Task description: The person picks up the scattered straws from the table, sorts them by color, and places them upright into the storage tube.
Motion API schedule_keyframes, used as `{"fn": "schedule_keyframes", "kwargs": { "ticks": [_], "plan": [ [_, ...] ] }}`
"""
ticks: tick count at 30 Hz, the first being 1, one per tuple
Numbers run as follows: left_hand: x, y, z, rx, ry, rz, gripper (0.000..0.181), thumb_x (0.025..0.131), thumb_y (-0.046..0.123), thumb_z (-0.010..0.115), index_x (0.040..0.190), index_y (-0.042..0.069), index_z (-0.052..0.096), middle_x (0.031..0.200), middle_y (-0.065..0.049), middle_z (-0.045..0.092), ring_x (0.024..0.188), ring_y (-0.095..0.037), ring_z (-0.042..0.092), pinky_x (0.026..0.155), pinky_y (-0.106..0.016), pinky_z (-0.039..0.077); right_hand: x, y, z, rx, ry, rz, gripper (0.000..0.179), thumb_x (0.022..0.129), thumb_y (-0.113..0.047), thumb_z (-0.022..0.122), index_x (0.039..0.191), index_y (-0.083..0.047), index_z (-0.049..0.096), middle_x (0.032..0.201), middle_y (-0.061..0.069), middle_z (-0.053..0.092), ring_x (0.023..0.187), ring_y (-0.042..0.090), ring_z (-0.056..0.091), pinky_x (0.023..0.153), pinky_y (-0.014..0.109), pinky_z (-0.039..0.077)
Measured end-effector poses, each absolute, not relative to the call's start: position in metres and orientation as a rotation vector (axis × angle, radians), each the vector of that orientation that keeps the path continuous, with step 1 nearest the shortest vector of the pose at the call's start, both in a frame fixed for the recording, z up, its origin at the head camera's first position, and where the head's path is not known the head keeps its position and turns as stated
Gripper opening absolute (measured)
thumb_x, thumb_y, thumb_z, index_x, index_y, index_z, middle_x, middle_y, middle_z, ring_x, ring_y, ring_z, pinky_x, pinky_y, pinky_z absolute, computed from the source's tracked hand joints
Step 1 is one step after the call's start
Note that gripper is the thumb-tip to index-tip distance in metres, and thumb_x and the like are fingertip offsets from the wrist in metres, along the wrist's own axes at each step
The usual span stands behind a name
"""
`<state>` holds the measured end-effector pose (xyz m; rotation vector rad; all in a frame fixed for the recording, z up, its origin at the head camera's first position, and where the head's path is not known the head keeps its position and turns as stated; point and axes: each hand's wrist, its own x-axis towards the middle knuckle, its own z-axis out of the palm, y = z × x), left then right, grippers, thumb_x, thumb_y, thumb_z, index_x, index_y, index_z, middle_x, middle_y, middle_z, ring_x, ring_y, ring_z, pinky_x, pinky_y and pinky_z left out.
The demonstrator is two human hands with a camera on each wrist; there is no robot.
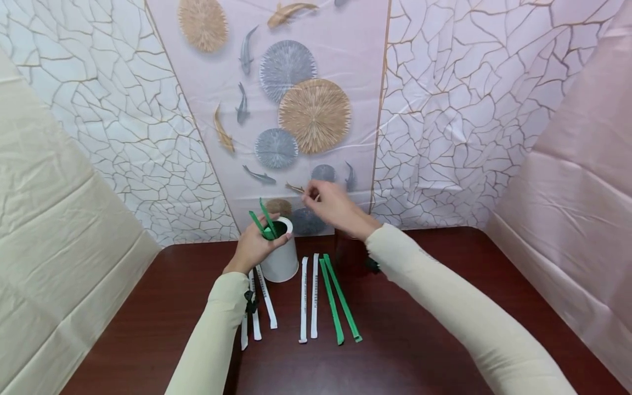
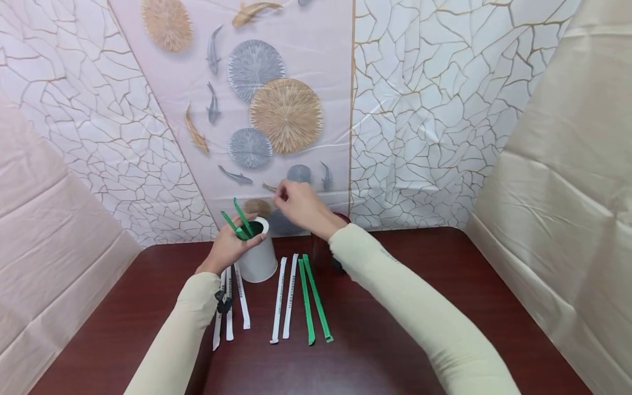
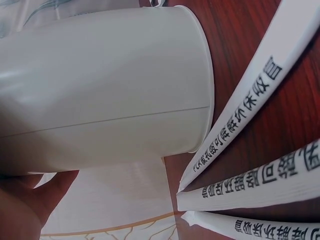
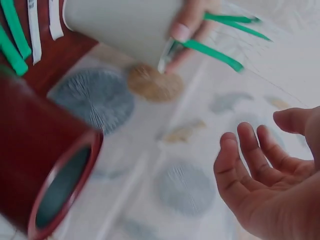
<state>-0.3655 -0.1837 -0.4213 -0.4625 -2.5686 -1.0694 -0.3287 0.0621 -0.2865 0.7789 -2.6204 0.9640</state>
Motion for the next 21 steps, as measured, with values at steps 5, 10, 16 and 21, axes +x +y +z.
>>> {"fn": "schedule_keyframes", "kwargs": {
  "ticks": [5,10,16,21],
  "plan": [
    [-0.364,-0.187,-0.422,-0.457,-2.59,-1.05,0.081,0.089,0.065,0.075,0.152,0.018,0.057,0.154,-0.006,0.056,0.138,-0.038,0.055,0.107,-0.065,0.045,-0.312,0.101,-0.276,0.69,-2.576,1.059,0.016,0.106,-0.02,0.065,0.107,-0.005,0.07,0.107,0.012,0.075,0.1,0.029,0.072,0.089,0.044,0.056],
    [-0.363,-0.191,-0.423,-0.471,-2.58,-1.043,0.081,0.09,0.065,0.075,0.153,0.017,0.057,0.155,-0.007,0.055,0.138,-0.039,0.054,0.107,-0.066,0.045,-0.298,0.133,-0.283,0.579,-2.606,1.191,0.019,0.106,-0.023,0.064,0.112,-0.005,0.067,0.114,0.014,0.073,0.103,0.031,0.071,0.087,0.045,0.056],
    [-0.364,-0.19,-0.423,-0.483,-2.569,-1.019,0.079,0.091,0.063,0.075,0.151,0.015,0.058,0.154,-0.008,0.056,0.138,-0.04,0.054,0.108,-0.065,0.045,-0.285,0.156,-0.313,0.518,-2.628,1.23,0.031,0.107,-0.025,0.064,0.128,-0.002,0.06,0.131,0.019,0.066,0.123,0.037,0.065,0.1,0.053,0.053],
    [-0.366,-0.183,-0.422,-0.483,-2.567,-1.02,0.078,0.091,0.061,0.076,0.152,0.015,0.058,0.154,-0.007,0.056,0.139,-0.038,0.053,0.109,-0.065,0.044,-0.276,0.168,-0.344,0.475,-2.623,1.262,0.031,0.106,-0.022,0.066,0.128,0.0,0.061,0.122,0.017,0.069,0.108,0.032,0.07,0.09,0.045,0.056]
  ]
}}
